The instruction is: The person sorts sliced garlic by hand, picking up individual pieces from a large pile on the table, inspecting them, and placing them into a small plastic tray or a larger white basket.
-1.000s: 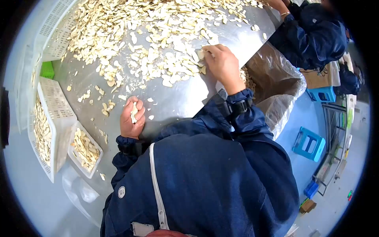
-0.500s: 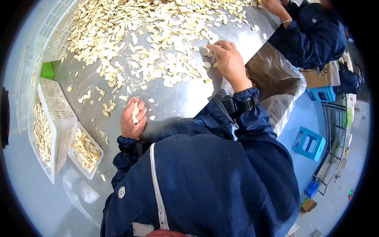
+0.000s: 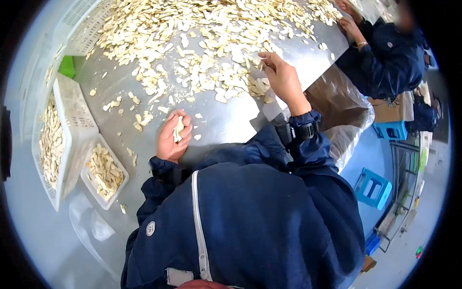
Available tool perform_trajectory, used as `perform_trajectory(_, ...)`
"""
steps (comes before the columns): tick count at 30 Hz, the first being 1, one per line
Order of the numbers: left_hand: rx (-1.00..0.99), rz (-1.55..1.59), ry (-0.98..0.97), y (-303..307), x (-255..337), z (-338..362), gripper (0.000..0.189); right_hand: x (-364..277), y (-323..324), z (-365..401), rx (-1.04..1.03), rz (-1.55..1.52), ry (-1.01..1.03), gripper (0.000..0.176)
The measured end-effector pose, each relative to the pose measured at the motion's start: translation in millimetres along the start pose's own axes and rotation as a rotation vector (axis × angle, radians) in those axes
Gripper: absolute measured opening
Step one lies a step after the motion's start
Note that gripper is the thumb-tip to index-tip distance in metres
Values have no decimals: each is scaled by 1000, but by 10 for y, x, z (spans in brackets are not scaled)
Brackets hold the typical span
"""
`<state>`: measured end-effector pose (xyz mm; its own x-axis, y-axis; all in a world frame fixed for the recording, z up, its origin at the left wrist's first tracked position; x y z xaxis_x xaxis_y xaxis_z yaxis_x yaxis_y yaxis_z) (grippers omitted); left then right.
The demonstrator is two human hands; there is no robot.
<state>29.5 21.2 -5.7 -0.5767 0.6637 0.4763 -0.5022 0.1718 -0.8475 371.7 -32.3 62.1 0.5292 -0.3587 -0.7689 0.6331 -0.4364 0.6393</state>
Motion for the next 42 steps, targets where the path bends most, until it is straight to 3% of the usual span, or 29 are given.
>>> perform_trajectory(5, -70, -26, -35, 101, -23, -9, 21, -369, -212, 18, -54, 143, 101, 28)
perform_trajectory(8, -310, -792, -483, 54, 52, 23, 22, -649, -478, 39, 24, 373, 291, 22)
perform_trajectory(9, -174, -547, -281, 114, 17, 5, 23, -697, -577, 8, 40, 378, 364, 20)
perform_trajectory(11, -125, -274, -167, 152, -42, -6, 24, -936, -823, 8, 18, 413, 425, 19)
perform_trajectory(12, -211, -267, -223, 150, -54, 2, 24, -1102, -908, 32, -19, 459, 407, 19)
perform_trajectory(14, -133, 1, -70, 51, -10, 7, 22, -1374, -1218, 115, -124, 376, 503, 20)
perform_trajectory(16, -90, 23, -71, 137, -97, -61, 21, -1629, -1553, 260, -259, 259, 586, 21)
perform_trajectory(18, 26, 24, -47, 206, -157, -90, 21, -2138, -1797, 623, -561, 135, 517, 25)
perform_trajectory(21, -31, -134, -287, 148, -110, -1, 16, -2446, -1918, 966, -725, -234, 591, 28)
perform_trajectory(23, -49, -55, -243, 128, -76, 13, 15, -2435, -1888, 1062, -754, -350, 580, 28)
perform_trajectory(25, -68, -35, -107, 156, -87, 17, 15, -2198, -1745, 958, -688, -224, 487, 28)
perform_trajectory(26, -13, -4, -91, 273, -182, -43, 18, -2027, -1632, 866, -645, -156, 435, 29)
perform_trajectory(28, -96, 96, -37, 382, -214, -56, 36, -1595, -1343, 723, -534, -109, 345, 28)
perform_trajectory(30, -370, -582, -412, 196, -8, 32, 39, -1084, -1018, 676, -407, -31, 217, 26)
perform_trajectory(31, -413, -869, -638, 110, 93, 85, 41, -854, -840, 689, -414, 15, 140, 25)
perform_trajectory(33, -226, -437, -273, 93, 40, 34, 24, -501, -481, 789, -417, 71, 42, 22)
perform_trajectory(34, -83, -213, -134, 80, 7, 35, 22, -425, -336, 849, -475, 116, -112, 23)
perform_trajectory(35, -70, 28, -11, 185, -30, 20, 23, -307, -203, 884, -409, 159, -101, 23)
perform_trajectory(39, -41, 21, 27, 50, -27, -3, 20, 97, 115, 764, 16, 377, -12, 21)
perform_trajectory(42, -10, -9, 14, 3, -41, -10, 18, 88, 138, 579, 79, 322, -39, 20)
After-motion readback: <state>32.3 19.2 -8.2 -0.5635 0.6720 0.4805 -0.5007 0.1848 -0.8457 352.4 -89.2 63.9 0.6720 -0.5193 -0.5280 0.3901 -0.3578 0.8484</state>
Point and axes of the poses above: each hand's wrist, its own z-axis away from the middle knuckle, its own y-axis out of the back of the hand, x = y × z, the point moved 4 cm from there along -z, towards the middle knuckle, and after that the axes turned 10 degrees about -y, right-handed, at the moved point
